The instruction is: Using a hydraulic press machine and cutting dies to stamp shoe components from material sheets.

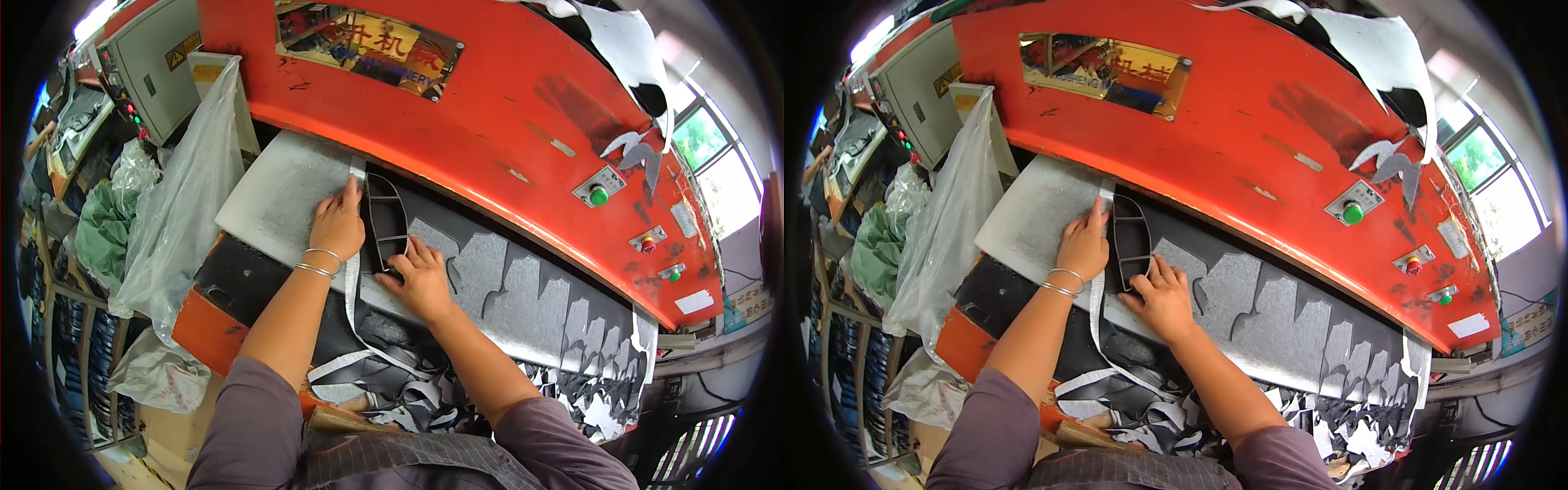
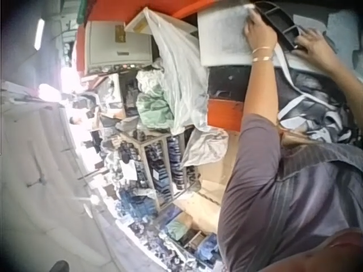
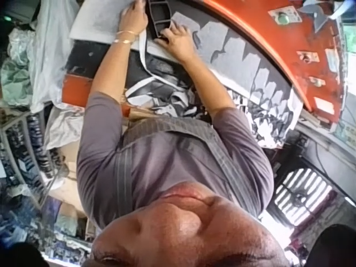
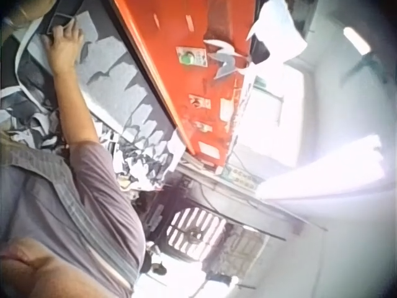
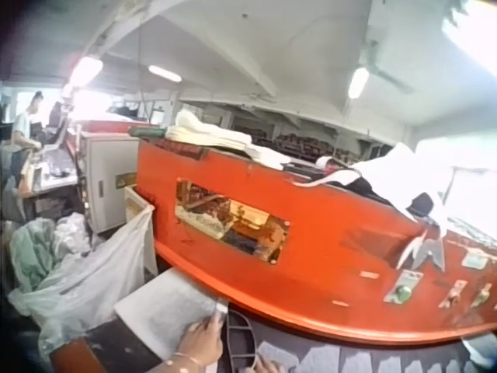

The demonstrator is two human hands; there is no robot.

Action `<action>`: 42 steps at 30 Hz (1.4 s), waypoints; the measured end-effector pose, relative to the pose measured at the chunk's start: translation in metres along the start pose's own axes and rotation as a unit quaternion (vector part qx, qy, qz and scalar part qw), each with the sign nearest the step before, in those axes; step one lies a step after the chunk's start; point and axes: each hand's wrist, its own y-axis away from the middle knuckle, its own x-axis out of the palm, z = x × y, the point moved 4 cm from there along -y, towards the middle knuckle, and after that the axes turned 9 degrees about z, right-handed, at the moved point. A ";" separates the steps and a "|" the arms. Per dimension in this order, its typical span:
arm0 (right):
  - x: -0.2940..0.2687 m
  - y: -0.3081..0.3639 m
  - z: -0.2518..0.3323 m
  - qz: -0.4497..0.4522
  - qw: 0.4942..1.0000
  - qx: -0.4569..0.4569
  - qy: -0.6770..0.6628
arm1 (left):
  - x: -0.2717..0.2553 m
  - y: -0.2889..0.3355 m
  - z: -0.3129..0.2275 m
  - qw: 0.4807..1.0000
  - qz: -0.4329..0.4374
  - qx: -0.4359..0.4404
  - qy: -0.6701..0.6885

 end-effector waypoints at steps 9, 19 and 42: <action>-0.128 0.079 -0.032 -0.102 0.978 0.053 -0.176 | -0.023 0.045 -0.045 0.959 -0.219 -0.068 0.165; -0.411 0.361 -0.272 -0.617 0.710 0.333 0.066 | -0.013 0.086 -0.383 0.872 0.031 0.377 0.310; -0.190 0.178 0.067 -0.157 0.949 0.096 -0.256 | 0.011 0.377 -0.153 0.992 -0.073 0.097 -0.026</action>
